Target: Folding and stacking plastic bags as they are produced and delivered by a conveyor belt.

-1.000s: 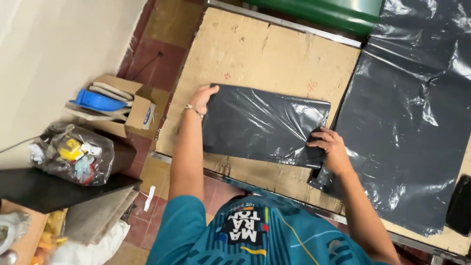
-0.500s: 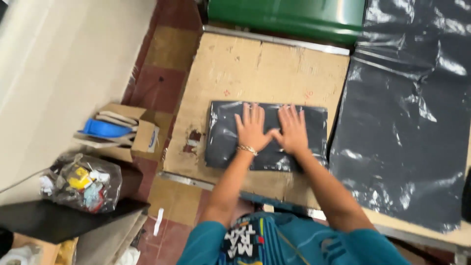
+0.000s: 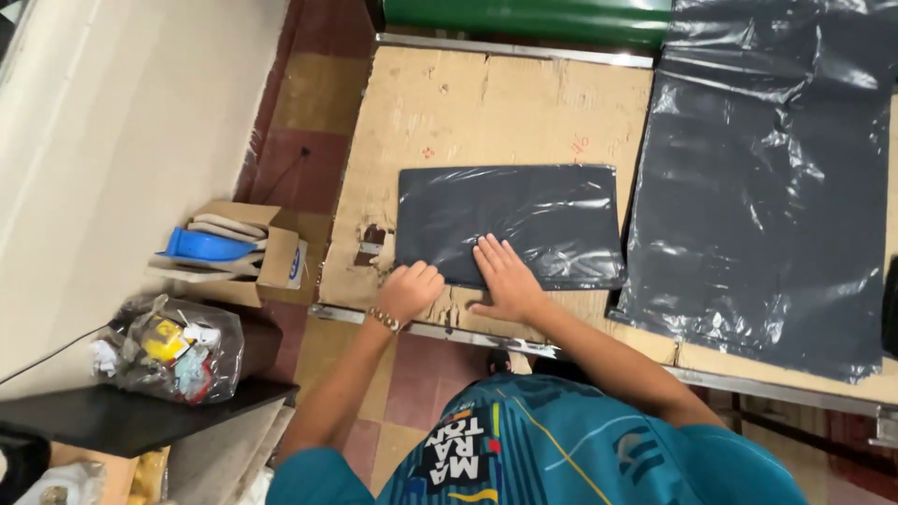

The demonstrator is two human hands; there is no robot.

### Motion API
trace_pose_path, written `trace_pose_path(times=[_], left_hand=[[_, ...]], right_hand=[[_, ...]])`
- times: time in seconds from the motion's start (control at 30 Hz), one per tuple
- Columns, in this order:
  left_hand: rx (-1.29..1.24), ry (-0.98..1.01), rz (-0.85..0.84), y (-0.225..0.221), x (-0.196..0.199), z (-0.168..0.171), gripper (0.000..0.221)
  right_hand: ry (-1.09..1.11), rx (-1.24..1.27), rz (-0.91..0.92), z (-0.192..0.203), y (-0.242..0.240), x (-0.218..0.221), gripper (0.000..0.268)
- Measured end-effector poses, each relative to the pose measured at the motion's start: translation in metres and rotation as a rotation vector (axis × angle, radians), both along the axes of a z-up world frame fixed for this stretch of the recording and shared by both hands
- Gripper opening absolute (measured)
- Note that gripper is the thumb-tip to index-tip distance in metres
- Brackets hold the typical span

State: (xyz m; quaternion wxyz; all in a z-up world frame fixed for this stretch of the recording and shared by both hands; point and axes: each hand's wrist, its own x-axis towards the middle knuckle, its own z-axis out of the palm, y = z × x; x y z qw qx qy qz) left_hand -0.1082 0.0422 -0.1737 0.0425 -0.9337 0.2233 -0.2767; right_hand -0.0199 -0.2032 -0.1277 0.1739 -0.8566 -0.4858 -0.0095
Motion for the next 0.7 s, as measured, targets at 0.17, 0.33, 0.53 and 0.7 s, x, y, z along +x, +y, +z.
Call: trace_pose_path(times=[0.17,0.33,0.53,0.7], left_hand=[[-0.026,0.955,-0.287,-0.063,-0.001,0.081,0.043],[-0.772,1.73,-0.144,-0.019,0.105,0.027,0.067],[-1.647,1.601,0.437,0.022,0.105,-0.005,0.059],[-0.8,0.901,0.362,-0.011,0.1,0.014,0.038]], right_hand=[[-0.009,0.06,0.179,-0.058,-0.024,-0.053,0.08],[0.523,0.351,0.073,-0.003,-0.073,-0.073,0.051],[1.417,0.684,-0.879,-0.002,-0.088,-0.062,0.052],[1.65,1.054,-1.089,-0.031,-0.091,-0.047,0.045]])
